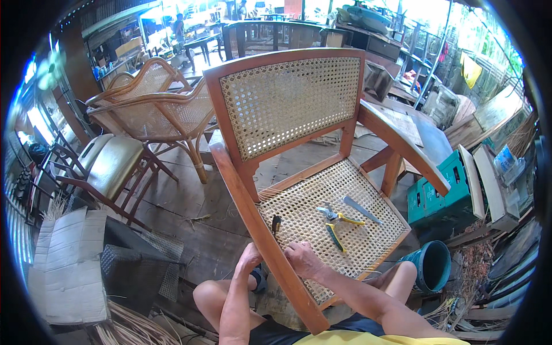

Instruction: The person repairs a rattan chair by threading and weaving cane material through the seat frame by hand and using a screwdriver.

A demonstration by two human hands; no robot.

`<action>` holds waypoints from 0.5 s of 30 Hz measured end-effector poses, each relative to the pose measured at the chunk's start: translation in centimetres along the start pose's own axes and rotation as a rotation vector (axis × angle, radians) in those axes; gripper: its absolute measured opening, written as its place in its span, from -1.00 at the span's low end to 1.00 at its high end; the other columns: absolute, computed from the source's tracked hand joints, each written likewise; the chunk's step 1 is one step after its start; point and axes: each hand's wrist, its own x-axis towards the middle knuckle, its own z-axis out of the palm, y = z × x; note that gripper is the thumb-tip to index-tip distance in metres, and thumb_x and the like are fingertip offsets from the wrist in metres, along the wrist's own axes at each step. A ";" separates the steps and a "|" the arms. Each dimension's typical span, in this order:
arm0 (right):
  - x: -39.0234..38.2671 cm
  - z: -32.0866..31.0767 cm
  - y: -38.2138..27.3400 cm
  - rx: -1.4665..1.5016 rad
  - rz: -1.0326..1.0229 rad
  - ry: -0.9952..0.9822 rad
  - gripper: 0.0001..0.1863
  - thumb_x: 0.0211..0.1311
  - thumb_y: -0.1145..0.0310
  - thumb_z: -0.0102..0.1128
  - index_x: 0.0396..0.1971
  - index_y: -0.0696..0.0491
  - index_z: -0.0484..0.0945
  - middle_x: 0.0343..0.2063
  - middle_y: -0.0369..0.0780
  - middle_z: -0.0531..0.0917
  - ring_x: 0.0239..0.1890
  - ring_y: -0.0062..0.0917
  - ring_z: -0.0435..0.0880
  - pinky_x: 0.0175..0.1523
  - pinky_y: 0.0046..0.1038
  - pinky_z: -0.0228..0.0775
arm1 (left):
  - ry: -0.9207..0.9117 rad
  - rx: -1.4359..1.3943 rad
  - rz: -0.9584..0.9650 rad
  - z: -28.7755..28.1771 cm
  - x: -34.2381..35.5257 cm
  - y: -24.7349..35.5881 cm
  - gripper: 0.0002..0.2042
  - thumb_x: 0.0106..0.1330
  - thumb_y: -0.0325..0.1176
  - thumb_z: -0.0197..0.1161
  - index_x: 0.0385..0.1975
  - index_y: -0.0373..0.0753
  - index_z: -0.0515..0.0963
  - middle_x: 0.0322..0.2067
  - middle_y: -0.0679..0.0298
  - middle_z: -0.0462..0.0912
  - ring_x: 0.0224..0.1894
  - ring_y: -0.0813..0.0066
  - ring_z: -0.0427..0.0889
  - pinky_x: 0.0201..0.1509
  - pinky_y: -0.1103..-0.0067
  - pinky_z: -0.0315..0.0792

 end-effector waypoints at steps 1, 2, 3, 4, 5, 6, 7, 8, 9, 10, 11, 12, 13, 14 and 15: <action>0.0 0.2 -0.1 0.071 0.006 0.016 -0.85 0.20 0.28 0.20 -0.30 -0.01 0.50 -0.37 -0.26 0.50 -0.26 -0.37 0.59 -0.05 -0.21 0.29 | 0.009 -0.028 0.008 -0.2 0.1 -0.9 -0.65 0.28 -0.25 0.36 -0.08 -0.40 0.65 -0.16 0.04 0.77 -0.13 0.34 0.70 -0.04 0.40 0.54; -0.1 0.2 0.2 0.134 0.022 0.029 -0.84 0.19 0.27 0.21 -0.29 -0.01 0.50 -0.37 -0.27 0.50 -0.25 -0.37 0.59 -0.05 -0.21 0.29 | 0.005 -0.060 0.019 0.0 0.2 -0.4 -0.66 0.28 -0.25 0.36 -0.08 -0.40 0.65 -0.17 0.05 0.77 -0.13 0.36 0.69 -0.04 0.40 0.54; -0.3 0.1 0.4 0.129 0.026 0.030 -0.84 0.19 0.27 0.21 -0.29 -0.01 0.50 -0.37 -0.27 0.50 -0.25 -0.37 0.59 -0.05 -0.21 0.29 | 0.000 -0.060 0.022 0.3 0.1 0.1 -0.66 0.28 -0.25 0.36 -0.08 -0.40 0.65 -0.17 0.05 0.77 -0.13 0.36 0.69 -0.04 0.40 0.54; -0.5 0.1 0.6 0.129 0.031 0.020 -0.82 0.19 0.27 0.21 -0.27 0.00 0.51 -0.37 -0.26 0.49 -0.24 -0.37 0.59 -0.05 -0.20 0.29 | 0.023 -0.055 0.004 0.6 -0.1 0.5 -0.66 0.28 -0.25 0.36 -0.08 -0.40 0.65 -0.18 0.06 0.77 -0.14 0.37 0.68 -0.05 0.41 0.54; -0.7 0.0 0.5 0.132 0.035 0.008 -0.81 0.19 0.26 0.22 -0.26 0.00 0.51 -0.36 -0.25 0.49 -0.23 -0.36 0.58 -0.05 -0.19 0.29 | 0.048 -0.048 -0.017 0.7 -0.6 1.4 -0.65 0.28 -0.25 0.37 -0.08 -0.40 0.66 -0.18 0.08 0.77 -0.14 0.38 0.68 -0.05 0.41 0.54; -0.7 -0.1 0.6 0.134 0.036 0.007 -0.81 0.19 0.26 0.22 -0.26 0.00 0.51 -0.36 -0.25 0.49 -0.23 -0.36 0.58 -0.05 -0.19 0.29 | 0.047 -0.048 -0.019 0.8 -0.6 1.6 -0.65 0.28 -0.25 0.37 -0.08 -0.40 0.66 -0.18 0.08 0.77 -0.14 0.38 0.68 -0.05 0.41 0.54; -0.7 -0.1 0.7 0.066 -0.014 0.001 -0.79 0.18 0.25 0.23 -0.25 0.01 0.51 -0.35 -0.24 0.48 -0.22 -0.35 0.56 -0.05 -0.19 0.29 | 0.041 -0.073 -0.049 0.8 -0.6 1.7 -0.65 0.27 -0.25 0.37 -0.08 -0.40 0.66 -0.19 0.09 0.77 -0.15 0.38 0.68 -0.05 0.42 0.54; -0.7 -0.1 0.6 -0.001 -0.065 -0.003 -0.78 0.18 0.25 0.24 -0.24 0.02 0.52 -0.34 -0.23 0.48 -0.20 -0.35 0.55 -0.05 -0.19 0.30 | 0.038 -0.096 -0.078 0.7 -0.8 1.8 -0.65 0.26 -0.25 0.38 -0.08 -0.40 0.66 -0.20 0.10 0.77 -0.16 0.38 0.68 -0.05 0.42 0.53; -0.6 0.2 0.7 0.001 -0.066 -0.002 -0.78 0.18 0.25 0.24 -0.24 0.02 0.52 -0.34 -0.23 0.48 -0.20 -0.35 0.55 -0.05 -0.19 0.30 | 0.039 -0.094 -0.079 0.6 -0.8 1.6 -0.65 0.26 -0.25 0.38 -0.08 -0.40 0.66 -0.20 0.10 0.77 -0.16 0.38 0.68 -0.05 0.42 0.53; -0.6 0.6 0.8 -0.015 -0.085 -0.016 -0.77 0.17 0.25 0.24 -0.24 0.03 0.51 -0.34 -0.22 0.47 -0.19 -0.34 0.54 -0.05 -0.20 0.31 | 0.040 -0.098 -0.080 0.5 -0.8 1.3 -0.64 0.26 -0.25 0.38 -0.08 -0.40 0.66 -0.19 0.09 0.77 -0.17 0.38 0.68 -0.06 0.41 0.53; -0.4 0.7 0.9 -0.032 -0.104 -0.030 -0.76 0.16 0.25 0.25 -0.24 0.05 0.51 -0.34 -0.21 0.46 -0.19 -0.34 0.53 -0.05 -0.21 0.31 | 0.041 -0.102 -0.081 0.4 -0.7 1.4 -0.64 0.26 -0.26 0.38 -0.07 -0.41 0.65 -0.19 0.08 0.77 -0.17 0.37 0.68 -0.06 0.41 0.53; -0.5 0.8 1.0 -0.032 -0.104 -0.031 -0.76 0.16 0.25 0.25 -0.24 0.05 0.51 -0.34 -0.21 0.46 -0.19 -0.34 0.53 -0.05 -0.21 0.31 | 0.040 -0.103 -0.081 0.5 -0.7 1.4 -0.64 0.26 -0.26 0.38 -0.07 -0.41 0.65 -0.19 0.08 0.77 -0.17 0.37 0.68 -0.06 0.41 0.53; -0.6 0.7 1.3 0.060 -0.096 -0.025 -0.76 0.13 0.29 0.26 -0.23 0.04 0.51 -0.33 -0.21 0.47 -0.17 -0.33 0.53 -0.04 -0.23 0.33 | 0.059 -0.058 -0.021 0.5 -0.7 1.4 -0.64 0.26 -0.26 0.38 -0.07 -0.42 0.65 -0.19 0.08 0.78 -0.17 0.38 0.68 -0.06 0.42 0.53; -0.8 0.5 1.6 0.152 -0.089 -0.020 -0.76 0.11 0.33 0.26 -0.21 0.03 0.52 -0.32 -0.21 0.47 -0.16 -0.32 0.54 -0.03 -0.24 0.34 | 0.077 -0.014 0.039 0.6 -0.7 1.4 -0.63 0.26 -0.26 0.38 -0.07 -0.42 0.65 -0.18 0.07 0.78 -0.18 0.38 0.68 -0.06 0.42 0.53; -0.9 0.4 2.1 0.152 -0.088 -0.022 -0.76 0.11 0.33 0.26 -0.21 0.03 0.52 -0.32 -0.21 0.47 -0.16 -0.32 0.54 -0.03 -0.24 0.34 | 0.075 -0.015 0.039 0.6 -0.6 1.5 -0.63 0.26 -0.26 0.38 -0.07 -0.42 0.65 -0.18 0.07 0.78 -0.18 0.38 0.68 -0.06 0.42 0.53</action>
